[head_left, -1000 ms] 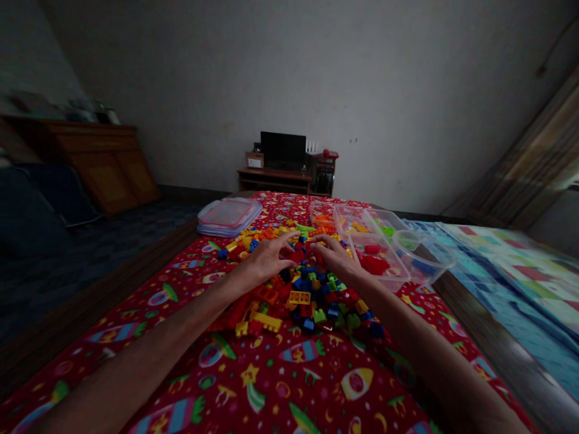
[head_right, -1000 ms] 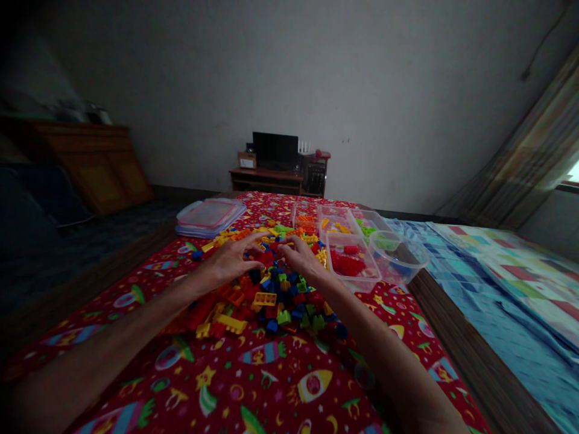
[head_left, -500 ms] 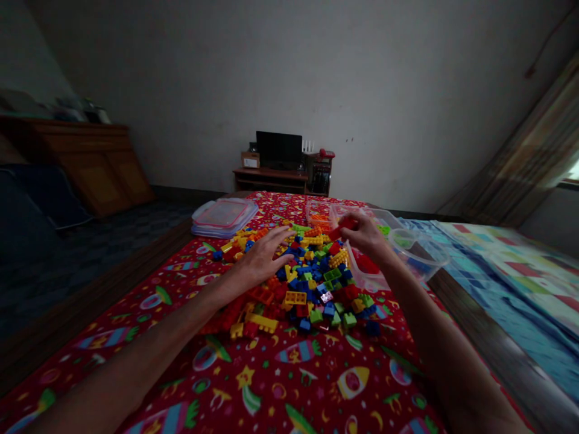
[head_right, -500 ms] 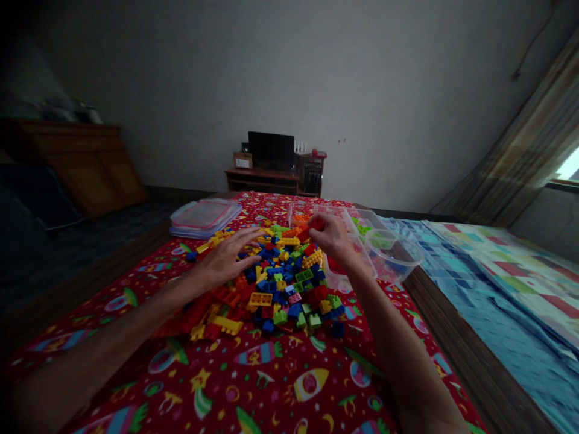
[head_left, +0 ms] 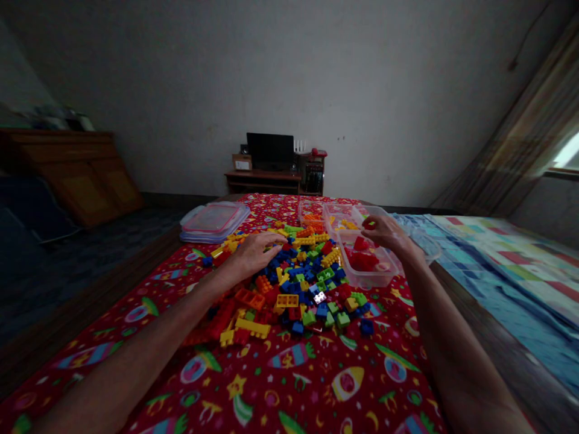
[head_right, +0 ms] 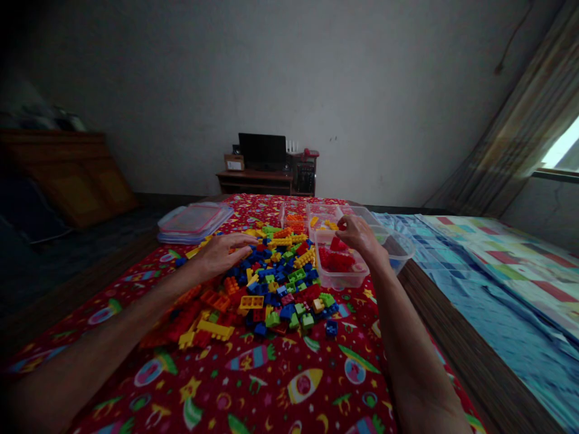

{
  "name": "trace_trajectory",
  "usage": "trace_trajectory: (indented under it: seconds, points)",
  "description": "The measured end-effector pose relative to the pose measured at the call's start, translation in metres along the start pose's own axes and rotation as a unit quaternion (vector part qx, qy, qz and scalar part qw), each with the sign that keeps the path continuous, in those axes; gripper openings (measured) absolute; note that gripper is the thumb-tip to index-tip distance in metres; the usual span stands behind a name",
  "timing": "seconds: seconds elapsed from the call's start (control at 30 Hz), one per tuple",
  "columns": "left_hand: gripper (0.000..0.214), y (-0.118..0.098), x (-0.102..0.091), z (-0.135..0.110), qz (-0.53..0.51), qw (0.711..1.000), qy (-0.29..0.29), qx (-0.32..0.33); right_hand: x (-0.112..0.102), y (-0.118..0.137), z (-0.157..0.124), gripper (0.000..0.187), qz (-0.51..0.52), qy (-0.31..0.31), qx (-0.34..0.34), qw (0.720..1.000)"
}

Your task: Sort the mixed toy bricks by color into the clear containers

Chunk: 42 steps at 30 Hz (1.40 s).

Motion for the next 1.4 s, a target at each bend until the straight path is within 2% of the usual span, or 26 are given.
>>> trace_trajectory:
  seconds: [0.13,0.27,0.43,0.57,0.73,0.8,0.9,0.97,1.13,1.23,1.4]
  points:
    - [0.030,0.007,0.011,0.023,0.038,0.999,0.014,-0.009,-0.004,0.015,-0.001,0.025,-0.004,-0.020,-0.005,1.000]
    - [0.028,0.017,0.030,0.032,0.066,0.997,0.035,0.001,-0.002,0.039,-0.002,0.024,0.033,-0.030,-0.046,0.998]
    - [0.029,0.025,0.042,0.029,0.061,0.997,0.052,0.013,0.017,0.071,-0.013,0.022,0.063,0.027,-0.126,0.990]
    - [0.031,0.021,0.035,0.029,0.058,0.998,0.022,0.017,0.038,0.089,-0.023,0.019,0.043,0.084,-0.184,0.978]
    - [0.040,0.017,0.018,0.030,0.039,0.999,0.011,-0.030,0.063,0.096,-0.026,0.018,0.035,0.107,-0.254,0.960]
    - [0.040,0.014,0.012,0.028,0.029,0.999,0.022,-0.036,0.069,0.096,-0.026,0.019,0.027,0.106,-0.264,0.958]
    - [0.038,0.008,0.008,0.021,0.036,0.998,0.057,-0.009,0.069,0.098,-0.027,0.022,0.019,0.109,-0.257,0.960]
    - [0.036,0.004,0.008,0.017,0.050,0.995,0.085,0.021,0.065,0.100,-0.029,0.025,0.022,0.096,-0.248,0.964]
    - [0.026,-0.005,0.017,0.008,0.111,0.977,0.163,0.084,0.047,0.106,-0.034,0.026,0.075,-0.006,-0.271,0.960]
    - [0.019,-0.007,0.022,0.004,0.155,0.970,0.179,0.052,0.041,0.108,-0.034,0.024,0.104,-0.038,-0.279,0.954]
    - [0.017,-0.007,0.027,-0.002,0.210,0.966,0.151,-0.013,0.040,0.112,-0.035,0.023,0.145,-0.072,-0.298,0.941]
Point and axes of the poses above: each hand's wrist, its own z-axis towards the middle knuckle, its own x-axis out of the palm, y = z × x, the point moved 3 cm from there along z, towards the middle knuckle, and after that the axes turned 3 degrees about -x, right-handed, at the moved point
